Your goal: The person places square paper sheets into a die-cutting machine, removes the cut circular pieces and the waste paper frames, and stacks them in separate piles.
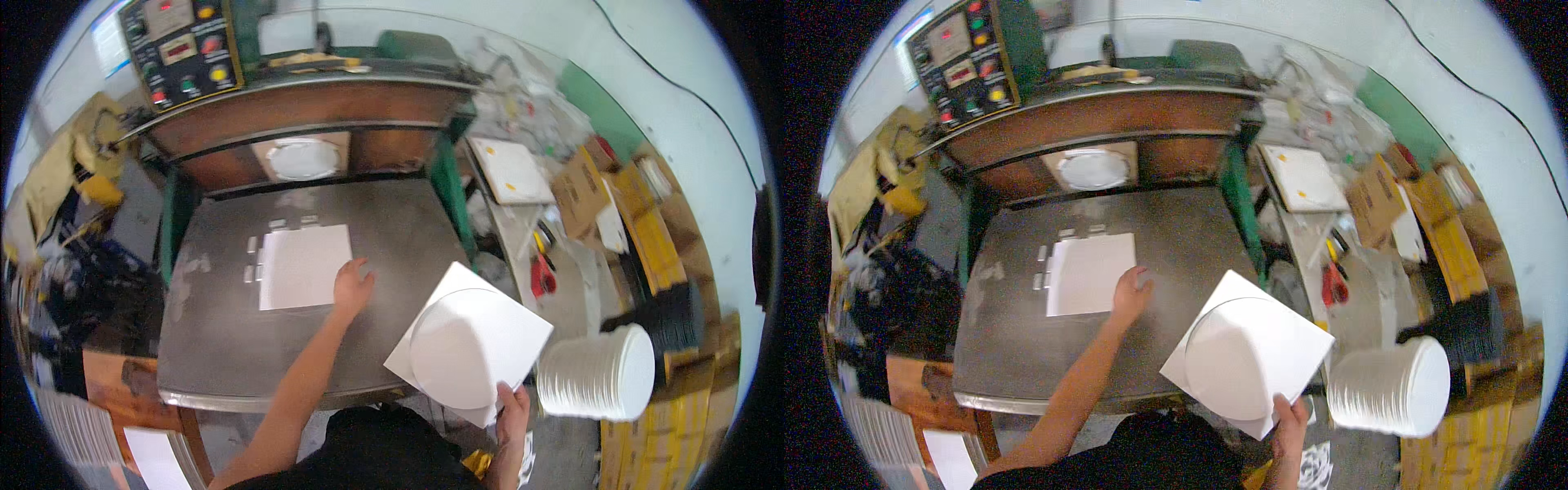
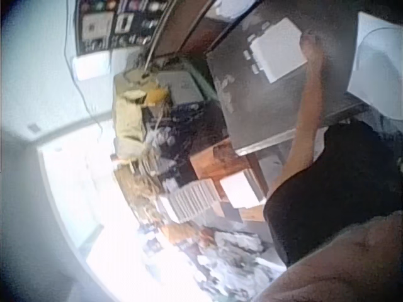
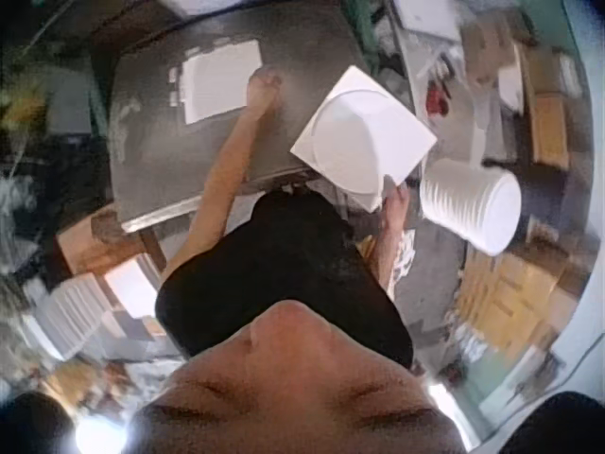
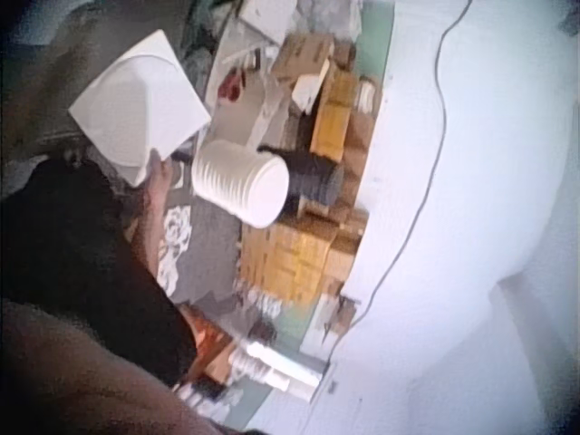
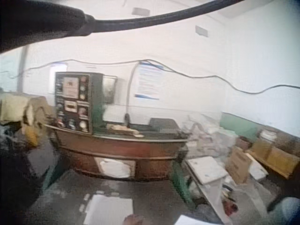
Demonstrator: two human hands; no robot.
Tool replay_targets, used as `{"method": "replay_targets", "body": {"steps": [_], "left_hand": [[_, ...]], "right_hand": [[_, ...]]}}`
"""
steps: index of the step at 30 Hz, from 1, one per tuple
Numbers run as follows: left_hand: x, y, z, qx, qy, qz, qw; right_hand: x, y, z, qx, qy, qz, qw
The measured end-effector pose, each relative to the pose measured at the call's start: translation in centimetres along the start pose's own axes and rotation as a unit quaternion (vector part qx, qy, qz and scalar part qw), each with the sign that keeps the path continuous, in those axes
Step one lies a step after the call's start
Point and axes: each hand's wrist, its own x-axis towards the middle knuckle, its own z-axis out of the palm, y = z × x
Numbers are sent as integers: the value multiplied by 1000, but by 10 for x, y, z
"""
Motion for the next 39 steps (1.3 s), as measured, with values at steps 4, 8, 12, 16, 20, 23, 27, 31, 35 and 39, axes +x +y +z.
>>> {"method": "replay_targets", "body": {"steps": [4,8,12,16,20,23,27,31,35,39], "left_hand": [[-53,84,-57,-367,-263,-183,873],[-100,154,-92,-497,-479,-263,674],[-146,189,-57,-358,-442,-149,809],[-139,210,-16,-397,-429,-105,805],[-133,319,33,-505,-436,-150,730],[-142,399,88,-548,-470,-138,678],[-162,486,162,-532,-544,-108,639],[-179,522,215,-474,-586,-115,647],[-195,542,231,-384,-619,-142,670],[-189,531,234,-378,-620,-134,674]], "right_hand": [[-21,17,-22,118,4,57,991],[-33,22,-27,131,-9,52,990],[-31,67,-88,141,23,72,987],[-62,75,-181,137,90,50,985],[-130,82,-320,-99,284,1,954],[-173,78,-400,-230,430,1,873],[-224,72,-454,-519,547,42,656],[-250,117,-497,-513,601,177,587],[-287,267,-538,-542,613,235,526],[-253,331,-497,-447,549,376,598]]}}
